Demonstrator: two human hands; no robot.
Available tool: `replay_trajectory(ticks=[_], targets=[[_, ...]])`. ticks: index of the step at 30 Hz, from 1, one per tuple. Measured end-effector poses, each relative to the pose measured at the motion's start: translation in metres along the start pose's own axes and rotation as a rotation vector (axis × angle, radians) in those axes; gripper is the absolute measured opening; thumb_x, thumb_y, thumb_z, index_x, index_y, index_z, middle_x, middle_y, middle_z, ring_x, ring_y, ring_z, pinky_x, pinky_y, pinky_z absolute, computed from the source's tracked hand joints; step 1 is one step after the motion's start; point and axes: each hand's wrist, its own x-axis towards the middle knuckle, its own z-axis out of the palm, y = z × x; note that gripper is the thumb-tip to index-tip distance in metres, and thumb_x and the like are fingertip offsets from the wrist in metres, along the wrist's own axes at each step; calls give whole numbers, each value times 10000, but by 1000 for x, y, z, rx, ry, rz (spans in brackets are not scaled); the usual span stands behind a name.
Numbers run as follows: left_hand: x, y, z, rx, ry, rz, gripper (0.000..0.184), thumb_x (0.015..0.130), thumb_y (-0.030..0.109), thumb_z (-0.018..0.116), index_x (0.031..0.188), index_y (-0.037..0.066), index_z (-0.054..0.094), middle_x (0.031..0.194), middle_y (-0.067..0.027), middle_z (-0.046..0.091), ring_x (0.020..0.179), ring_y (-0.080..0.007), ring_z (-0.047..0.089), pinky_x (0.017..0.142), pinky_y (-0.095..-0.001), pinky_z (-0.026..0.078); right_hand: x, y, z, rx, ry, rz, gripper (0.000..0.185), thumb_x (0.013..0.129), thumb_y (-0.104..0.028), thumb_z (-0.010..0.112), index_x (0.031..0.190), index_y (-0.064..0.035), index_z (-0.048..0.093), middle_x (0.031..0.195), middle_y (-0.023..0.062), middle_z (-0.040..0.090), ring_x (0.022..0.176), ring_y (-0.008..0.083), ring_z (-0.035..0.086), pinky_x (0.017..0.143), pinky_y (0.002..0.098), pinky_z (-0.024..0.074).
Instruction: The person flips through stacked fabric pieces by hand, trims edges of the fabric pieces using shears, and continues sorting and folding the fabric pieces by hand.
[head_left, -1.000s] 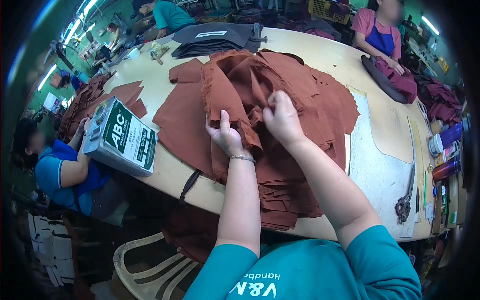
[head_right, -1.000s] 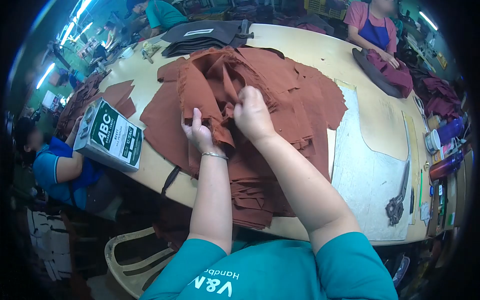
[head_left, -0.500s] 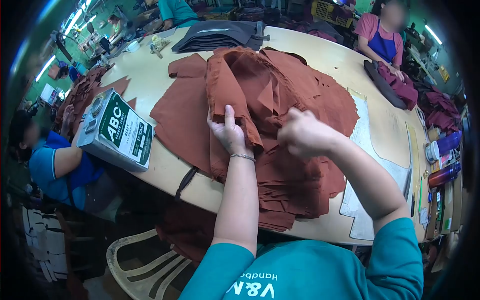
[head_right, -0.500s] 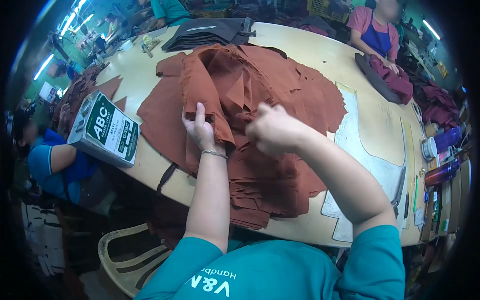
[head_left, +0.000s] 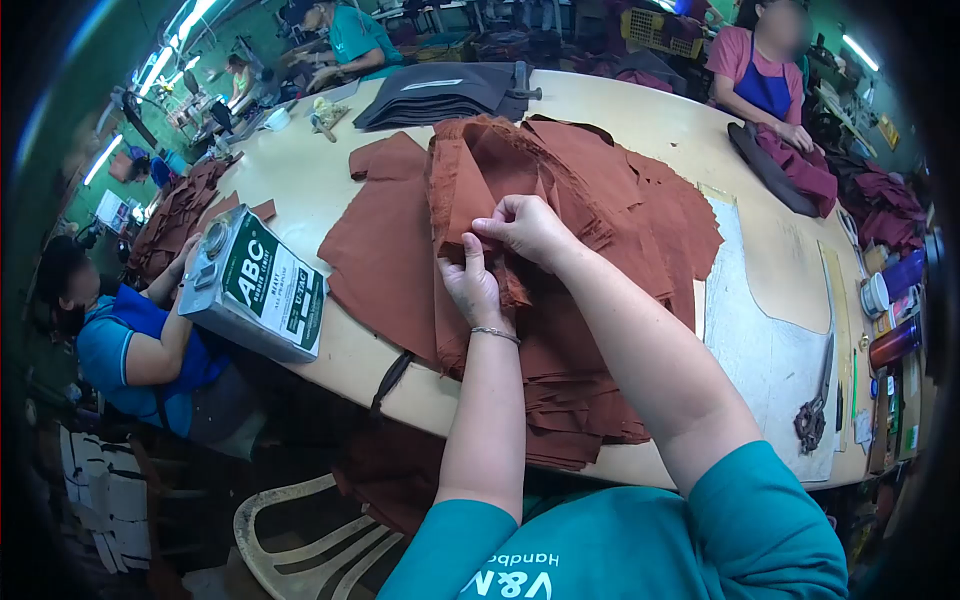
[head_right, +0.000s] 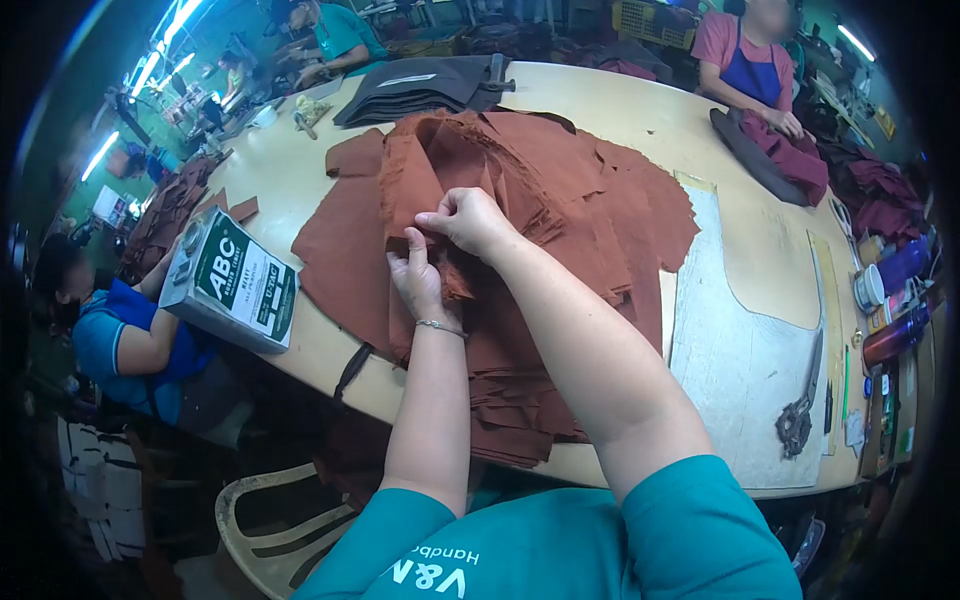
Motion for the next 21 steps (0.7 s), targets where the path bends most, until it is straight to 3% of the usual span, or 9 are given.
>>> replay_trajectory(ticks=[4,7,11,14,17,18,21], targets=[[-9,13,13,66,5,-42,308,796,117,609,1037,-2,460,1007,-91,537,881,-160,528,772,-277,439,-2,11,3,91,-8,-66,217,822,-210,573,748,-7,557,644,-9,524,573,57,432,520,214,383],[-2,4,6,-33,-45,55,303,790,85,607,1036,-14,460,1011,-97,538,892,-166,527,782,-276,435,-4,16,4,151,37,-90,238,807,-207,570,809,30,593,662,83,580,593,110,494,564,269,425],[3,-1,-3,-44,50,18,270,788,32,578,1032,-31,479,1025,-112,539,906,-178,529,790,-273,433,-19,15,-4,-184,249,-195,207,824,-166,517,769,32,545,668,130,582,652,207,581,601,327,446],[2,6,-1,-28,123,43,295,790,47,572,1063,-24,483,1041,-106,540,923,-180,524,817,-289,417,-35,22,-12,408,358,213,185,821,-138,504,742,28,510,656,123,564,626,225,558,588,323,431],[-2,12,3,-52,159,3,308,793,59,570,1078,-18,482,1047,-95,541,927,-172,521,830,-297,408,-44,37,-8,-264,544,-198,175,816,-148,503,760,17,495,615,137,542,594,299,550,592,359,442],[1,12,-1,-56,141,-8,305,793,55,569,1077,-17,483,1048,-96,540,929,-173,521,829,-295,409,-46,27,-8,-320,474,-182,87,794,-101,487,826,-23,509,748,134,560,703,319,537,651,349,450],[2,7,-3,-49,54,-14,296,794,41,565,1072,-20,484,1049,-98,539,932,-172,522,830,-286,411,-43,9,-8,-703,438,-663,143,734,-45,484,874,-59,509,937,118,521,876,305,489,749,345,431]])
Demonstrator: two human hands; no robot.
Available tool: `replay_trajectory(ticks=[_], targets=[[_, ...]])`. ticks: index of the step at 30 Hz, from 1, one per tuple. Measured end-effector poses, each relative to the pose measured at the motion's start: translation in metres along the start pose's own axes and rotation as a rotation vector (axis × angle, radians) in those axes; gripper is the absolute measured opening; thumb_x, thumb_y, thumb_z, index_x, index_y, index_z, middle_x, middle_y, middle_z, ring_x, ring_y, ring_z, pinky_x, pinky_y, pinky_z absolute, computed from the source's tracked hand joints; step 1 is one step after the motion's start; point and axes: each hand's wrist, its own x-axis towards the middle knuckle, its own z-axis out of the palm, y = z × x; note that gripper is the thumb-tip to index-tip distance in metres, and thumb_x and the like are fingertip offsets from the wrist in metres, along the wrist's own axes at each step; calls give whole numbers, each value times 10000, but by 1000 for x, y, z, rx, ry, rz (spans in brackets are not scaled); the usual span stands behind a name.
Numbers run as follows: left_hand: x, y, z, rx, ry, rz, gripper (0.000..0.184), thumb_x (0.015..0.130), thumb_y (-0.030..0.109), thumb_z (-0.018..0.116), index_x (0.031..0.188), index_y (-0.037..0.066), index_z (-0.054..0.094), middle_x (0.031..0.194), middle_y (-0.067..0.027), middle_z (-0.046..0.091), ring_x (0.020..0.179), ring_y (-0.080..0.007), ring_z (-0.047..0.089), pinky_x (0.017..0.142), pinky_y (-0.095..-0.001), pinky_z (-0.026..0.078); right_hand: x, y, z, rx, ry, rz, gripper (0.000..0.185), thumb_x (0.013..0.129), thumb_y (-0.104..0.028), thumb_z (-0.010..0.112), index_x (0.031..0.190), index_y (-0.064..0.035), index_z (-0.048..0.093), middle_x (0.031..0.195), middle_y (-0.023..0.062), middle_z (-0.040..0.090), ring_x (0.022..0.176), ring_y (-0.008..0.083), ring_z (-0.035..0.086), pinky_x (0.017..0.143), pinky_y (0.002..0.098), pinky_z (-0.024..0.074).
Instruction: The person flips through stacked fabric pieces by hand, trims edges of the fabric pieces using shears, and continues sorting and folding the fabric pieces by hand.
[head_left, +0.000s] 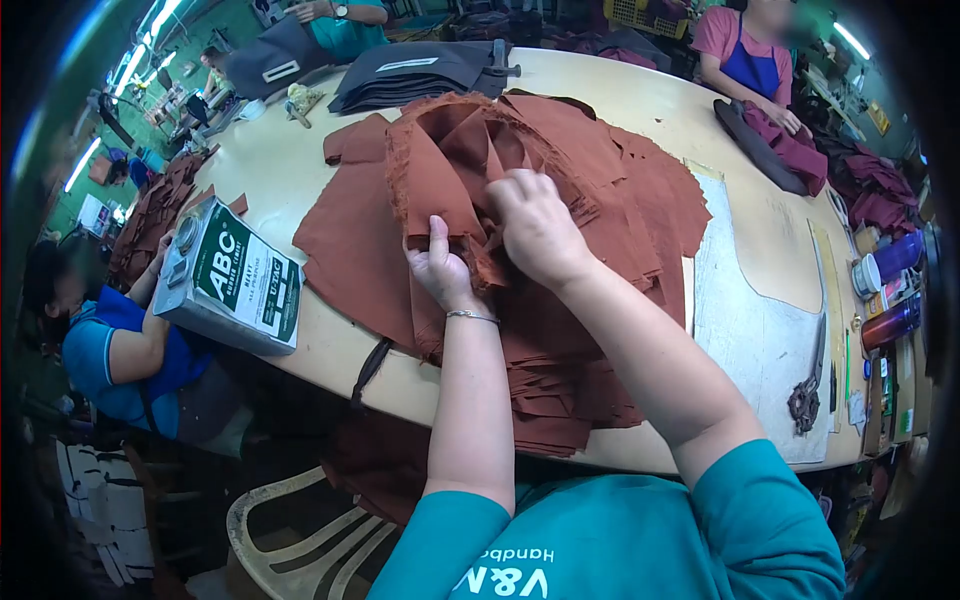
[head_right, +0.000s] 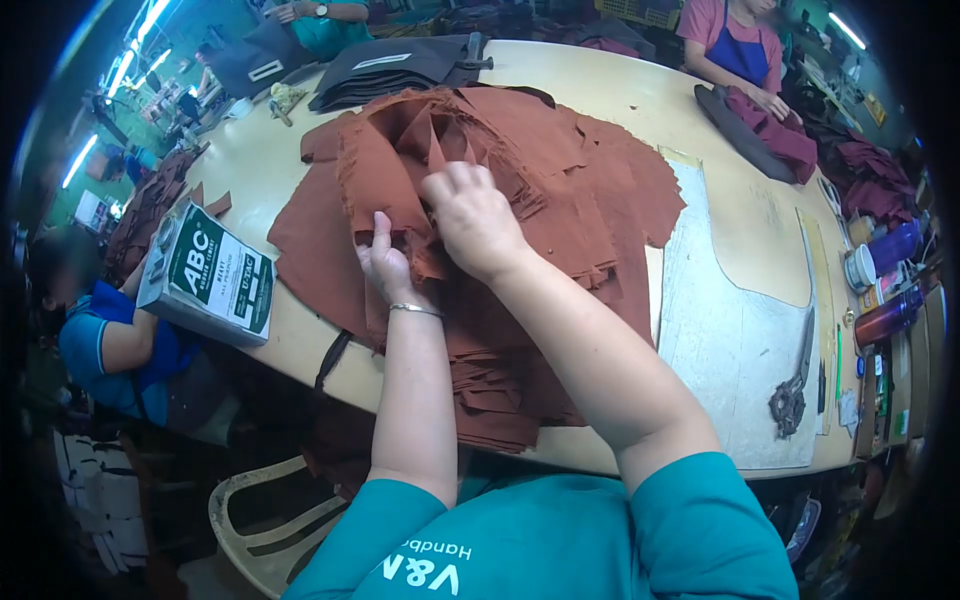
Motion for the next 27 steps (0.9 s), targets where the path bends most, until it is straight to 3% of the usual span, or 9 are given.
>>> replay_trajectory(ticks=[4,10,12,14,16,17,18,22,27], targets=[[8,-5,-3,14,-37,47,271,796,26,559,1052,-28,486,1040,-96,540,927,-167,526,823,-280,418,6,-2,-13,-1,-529,-269,215,620,-81,537,833,-62,545,1018,45,478,1008,254,406,762,352,397],[3,-4,2,-12,55,46,270,801,34,561,1054,-17,482,1034,-99,542,912,-169,532,809,-280,423,16,4,-40,335,-1440,-22,175,564,-171,552,729,-126,591,750,3,559,967,227,427,741,377,366],[-3,0,7,-66,76,16,277,801,41,564,1060,-12,480,1035,-100,542,909,-172,534,807,-279,423,-15,9,-47,229,-1224,-280,156,570,-183,552,701,-122,609,662,40,567,734,220,518,685,392,376],[-5,2,9,-61,3,46,280,802,47,567,1063,-7,479,1037,-100,541,906,-176,536,803,-279,425,-23,21,-58,246,-901,-254,174,589,-169,550,729,-81,604,644,58,566,645,221,537,634,397,402],[-3,-2,6,17,-22,65,283,807,48,560,1070,-12,474,1038,-101,536,903,-172,536,795,-281,429,-1,13,-69,472,-776,-38,157,636,-131,551,759,-39,581,629,55,558,612,182,545,578,348,427],[-2,-4,4,59,-41,78,284,808,47,559,1072,-13,473,1038,-102,535,900,-172,536,792,-280,431,10,-5,-79,598,-749,407,101,679,-84,547,743,-8,562,605,60,546,541,135,533,496,286,425],[-2,-5,5,104,-66,91,285,808,46,557,1074,-14,472,1038,-103,534,898,-173,536,790,-279,433,15,-5,-65,518,-399,173,97,715,-93,569,745,-2,555,588,66,539,505,105,517,475,255,419],[-15,6,14,67,52,-141,195,833,86,539,993,4,465,922,-87,537,830,-161,547,708,-264,462,32,-16,-7,343,-208,288,317,707,-260,682,725,12,522,627,112,547,612,158,546,563,300,437],[6,-11,-13,104,-46,-15,236,843,200,553,948,10,461,874,-71,527,766,-139,530,674,-253,461,33,-1,22,467,-348,451,329,690,-277,686,747,12,539,697,163,570,678,266,567,624,355,439]])
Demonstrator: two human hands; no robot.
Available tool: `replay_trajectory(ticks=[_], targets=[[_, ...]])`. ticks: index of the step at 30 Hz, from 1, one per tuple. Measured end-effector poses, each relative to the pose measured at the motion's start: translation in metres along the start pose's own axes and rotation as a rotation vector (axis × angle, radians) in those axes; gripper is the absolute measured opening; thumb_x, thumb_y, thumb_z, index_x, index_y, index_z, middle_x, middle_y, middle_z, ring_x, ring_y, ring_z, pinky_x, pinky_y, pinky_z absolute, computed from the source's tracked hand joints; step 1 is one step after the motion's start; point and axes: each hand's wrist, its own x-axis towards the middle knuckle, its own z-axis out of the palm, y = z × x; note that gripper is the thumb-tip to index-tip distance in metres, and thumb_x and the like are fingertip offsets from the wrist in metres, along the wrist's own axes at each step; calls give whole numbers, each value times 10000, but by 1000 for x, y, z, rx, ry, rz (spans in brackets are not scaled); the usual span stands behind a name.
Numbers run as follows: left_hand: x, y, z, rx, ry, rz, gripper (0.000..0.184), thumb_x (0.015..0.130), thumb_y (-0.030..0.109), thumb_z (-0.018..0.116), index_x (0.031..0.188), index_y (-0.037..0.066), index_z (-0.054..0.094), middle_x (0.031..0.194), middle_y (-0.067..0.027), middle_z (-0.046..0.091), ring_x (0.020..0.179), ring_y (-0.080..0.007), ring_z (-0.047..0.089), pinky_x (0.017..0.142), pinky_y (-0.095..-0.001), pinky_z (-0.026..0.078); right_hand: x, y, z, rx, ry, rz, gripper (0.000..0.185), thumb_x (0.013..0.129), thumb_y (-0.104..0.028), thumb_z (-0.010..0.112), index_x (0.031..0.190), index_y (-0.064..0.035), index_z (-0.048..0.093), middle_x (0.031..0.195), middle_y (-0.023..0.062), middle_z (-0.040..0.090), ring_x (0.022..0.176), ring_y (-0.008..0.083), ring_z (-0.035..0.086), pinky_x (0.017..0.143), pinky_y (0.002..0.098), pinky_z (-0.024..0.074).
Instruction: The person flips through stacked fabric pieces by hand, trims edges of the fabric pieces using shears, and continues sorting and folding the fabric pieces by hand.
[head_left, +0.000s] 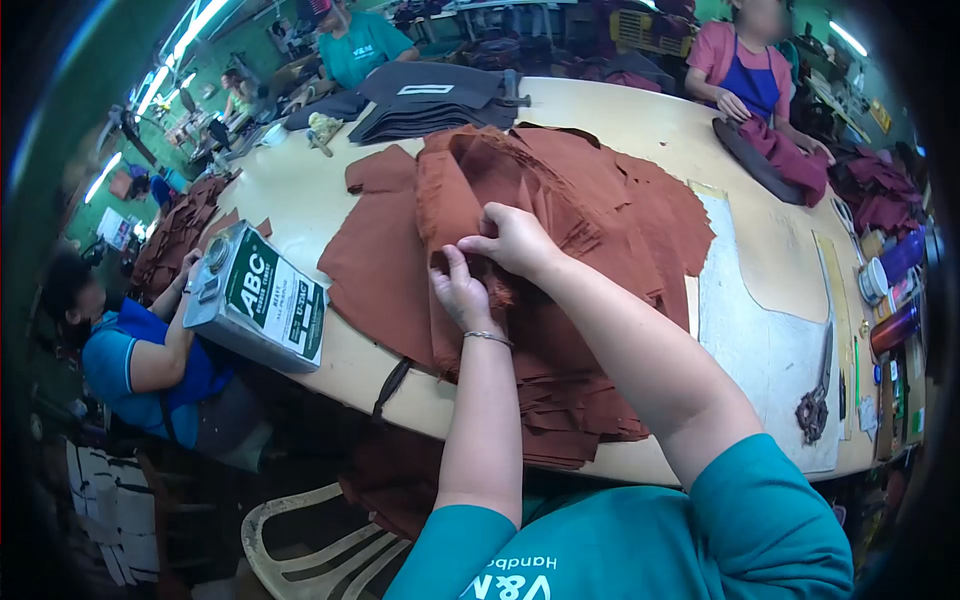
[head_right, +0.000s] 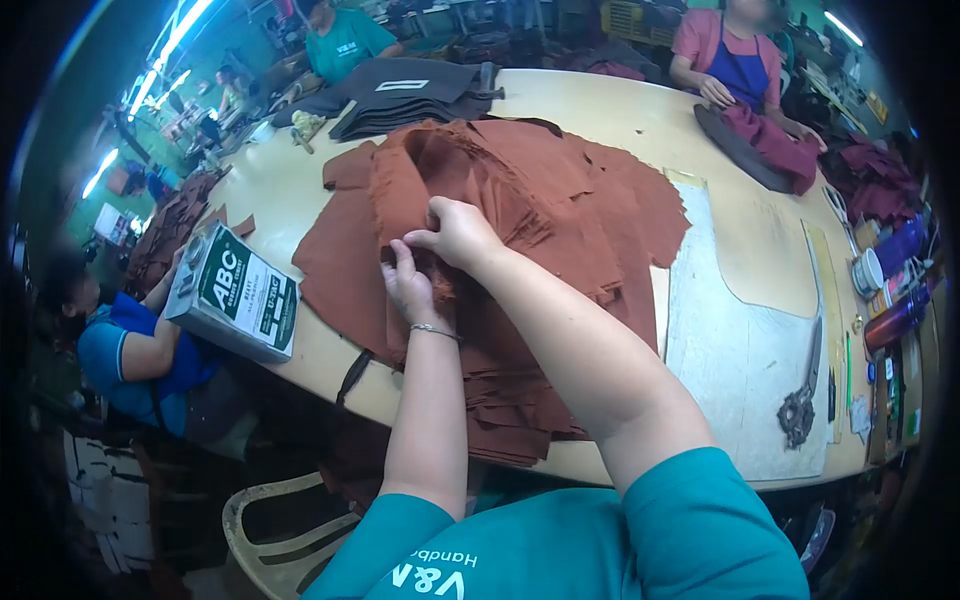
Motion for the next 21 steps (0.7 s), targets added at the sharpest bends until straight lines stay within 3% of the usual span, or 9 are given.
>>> replay_trajectory(ticks=[1,3,6,12,15,18,21], targets=[[-11,14,19,-11,72,0,275,819,193,589,965,-1,461,898,-77,533,786,-141,533,687,-257,461,-2,1,0,69,-18,6,339,682,-286,686,755,13,545,715,182,575,705,304,579,642,376,441],[-10,15,23,10,14,102,312,793,154,620,1001,-13,458,938,-94,540,808,-148,538,697,-267,465,-4,4,2,78,4,-32,277,732,-239,632,775,20,543,744,203,573,728,340,569,651,380,437],[-7,11,19,18,-21,79,349,769,93,634,1040,-23,448,980,-110,542,822,-159,547,710,-269,464,-5,9,4,24,41,-155,211,787,-187,553,795,23,542,771,232,562,754,384,541,658,393,431],[2,1,7,-4,37,106,222,778,53,605,971,-15,517,990,-110,556,838,-158,549,729,-264,451,-12,8,-3,-42,19,-155,214,803,-176,500,755,30,529,758,234,558,771,392,537,680,421,424],[6,2,1,11,155,2,232,783,56,590,995,-15,529,1005,-96,556,864,-150,540,757,-264,436,-25,20,-3,-98,288,-137,222,804,-163,470,730,42,511,758,245,551,776,403,532,690,436,422],[-1,13,12,-70,288,-33,311,778,62,579,1069,-26,511,1030,-78,553,894,-149,529,796,-265,416,-45,33,-21,-221,183,81,182,798,-138,439,786,34,497,775,251,542,778,396,529,709,439,423],[-5,15,16,-71,161,82,292,781,51,571,1057,-27,515,1029,-90,554,890,-158,533,795,-272,422,-42,36,-11,-313,285,-104,152,781,-126,444,842,5,492,839,237,528,781,400,512,726,431,420]])
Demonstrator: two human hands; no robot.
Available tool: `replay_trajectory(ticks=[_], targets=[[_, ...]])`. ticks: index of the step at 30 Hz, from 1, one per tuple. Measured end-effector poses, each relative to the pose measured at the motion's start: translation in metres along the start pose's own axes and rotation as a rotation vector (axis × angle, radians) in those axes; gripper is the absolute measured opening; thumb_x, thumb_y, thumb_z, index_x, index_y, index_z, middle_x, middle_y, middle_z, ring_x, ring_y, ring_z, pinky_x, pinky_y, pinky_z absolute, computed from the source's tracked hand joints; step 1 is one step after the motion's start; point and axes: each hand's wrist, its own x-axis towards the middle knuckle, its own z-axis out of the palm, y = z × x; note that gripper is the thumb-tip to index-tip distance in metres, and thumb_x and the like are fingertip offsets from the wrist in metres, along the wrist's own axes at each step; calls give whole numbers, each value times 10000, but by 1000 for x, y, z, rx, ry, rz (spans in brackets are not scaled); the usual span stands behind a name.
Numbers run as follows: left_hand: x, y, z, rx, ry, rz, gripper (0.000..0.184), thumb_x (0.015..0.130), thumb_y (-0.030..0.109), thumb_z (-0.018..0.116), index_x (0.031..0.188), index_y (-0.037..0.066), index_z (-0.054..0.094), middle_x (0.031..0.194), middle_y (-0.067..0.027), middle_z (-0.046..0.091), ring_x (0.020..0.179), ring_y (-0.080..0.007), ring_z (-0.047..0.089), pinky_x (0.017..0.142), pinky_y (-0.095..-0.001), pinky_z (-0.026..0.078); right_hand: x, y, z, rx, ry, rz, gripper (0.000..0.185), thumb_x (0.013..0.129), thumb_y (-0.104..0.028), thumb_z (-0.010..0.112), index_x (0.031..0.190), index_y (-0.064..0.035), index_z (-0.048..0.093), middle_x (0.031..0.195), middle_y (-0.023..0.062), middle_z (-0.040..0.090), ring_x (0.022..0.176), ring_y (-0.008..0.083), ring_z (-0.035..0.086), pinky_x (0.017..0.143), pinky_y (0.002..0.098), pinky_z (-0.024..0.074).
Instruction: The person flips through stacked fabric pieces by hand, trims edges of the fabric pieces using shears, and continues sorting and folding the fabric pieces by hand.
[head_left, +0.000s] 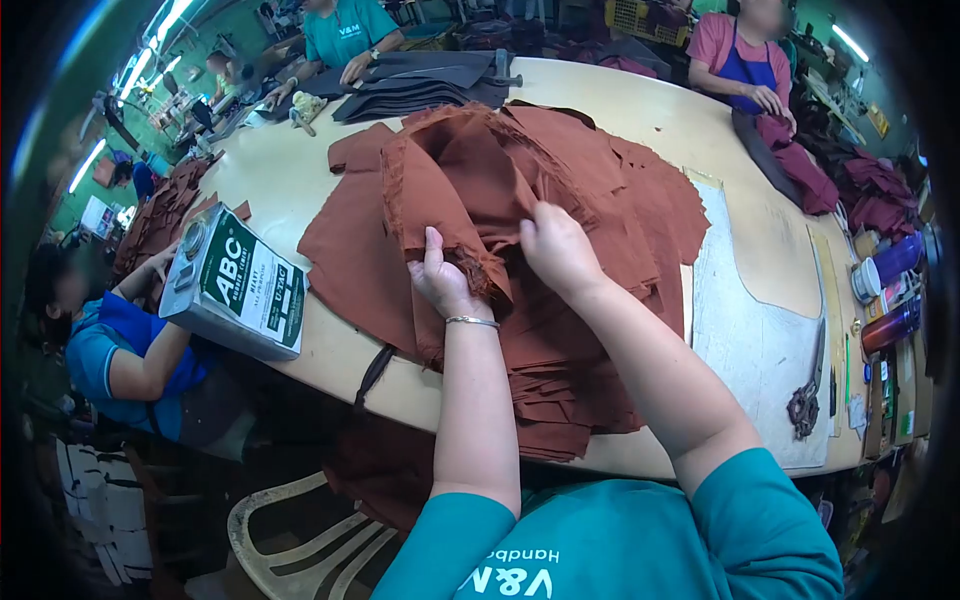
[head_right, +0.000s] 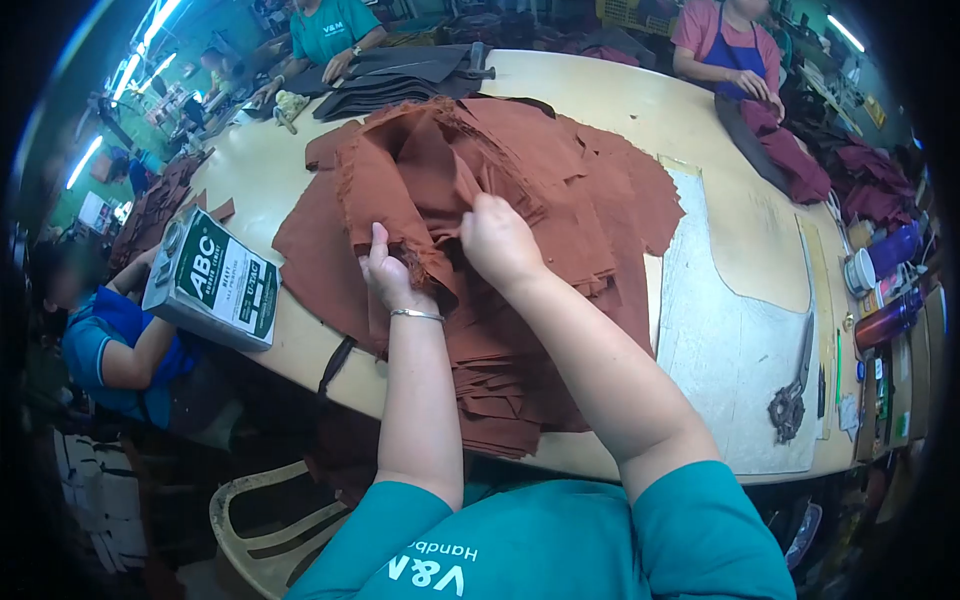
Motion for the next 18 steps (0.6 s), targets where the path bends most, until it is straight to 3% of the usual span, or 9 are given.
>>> replay_trajectory(ticks=[1,3,5,8,9,12,14,15,18], targets=[[-2,0,0,5,-41,-1,285,784,51,569,1053,-27,516,1027,-92,555,886,-161,535,792,-275,425,3,-6,0,-18,81,-112,167,741,-115,476,883,-28,487,923,170,507,854,345,495,709,412,429],[-4,1,3,3,-122,7,272,789,51,565,1045,-26,519,1022,-98,557,878,-167,539,787,-282,430,9,-25,-13,-134,-15,-346,190,703,-88,502,888,-41,498,997,126,482,945,307,453,749,385,418],[1,-3,-3,28,-150,2,248,798,63,564,1027,-22,526,1011,-100,559,864,-172,544,775,-288,438,13,-25,-13,-218,-247,-550,269,634,-72,547,903,-60,542,1032,46,477,1025,250,400,791,380,396],[0,-2,-3,42,-136,21,248,807,89,559,1027,-16,516,1004,-120,562,859,-205,563,759,-314,460,16,-30,-24,-221,-626,-473,264,602,-88,548,864,-68,578,1062,37,475,1024,255,388,801,398,383],[0,-3,-2,45,-123,24,252,810,100,558,1029,-15,510,1001,-130,563,856,-221,571,752,-326,470,17,-29,-26,-84,-613,-494,203,578,-123,544,764,-100,620,988,8,529,1001,253,393,799,416,365],[3,-5,-7,-48,-101,-43,243,802,75,567,1026,-10,530,1004,-88,564,864,-164,545,782,-284,428,11,-29,-46,-220,-1125,-500,143,565,-143,547,684,-139,626,821,-18,570,979,239,397,793,414,345],[-3,1,2,-70,-46,-63,233,804,65,566,1020,-15,526,1005,-86,565,860,-154,544,783,-276,422,-11,-16,-58,-239,-1110,-647,90,552,-160,545,607,-164,616,705,-42,569,987,221,380,798,418,320],[-1,1,3,-14,-59,-37,227,805,56,561,1018,-15,524,1008,-87,564,861,-152,544,781,-274,424,-14,-18,-70,-253,-1040,-612,106,583,-126,541,659,-119,615,731,2,580,889,218,445,750,393,364],[-7,-3,8,26,-137,29,207,809,38,555,1004,-20,518,983,-87,565,848,-148,549,733,-264,445,3,-25,-68,-9,-499,-429,126,630,-92,548,736,-53,603,736,68,589,749,233,527,669,359,420]])
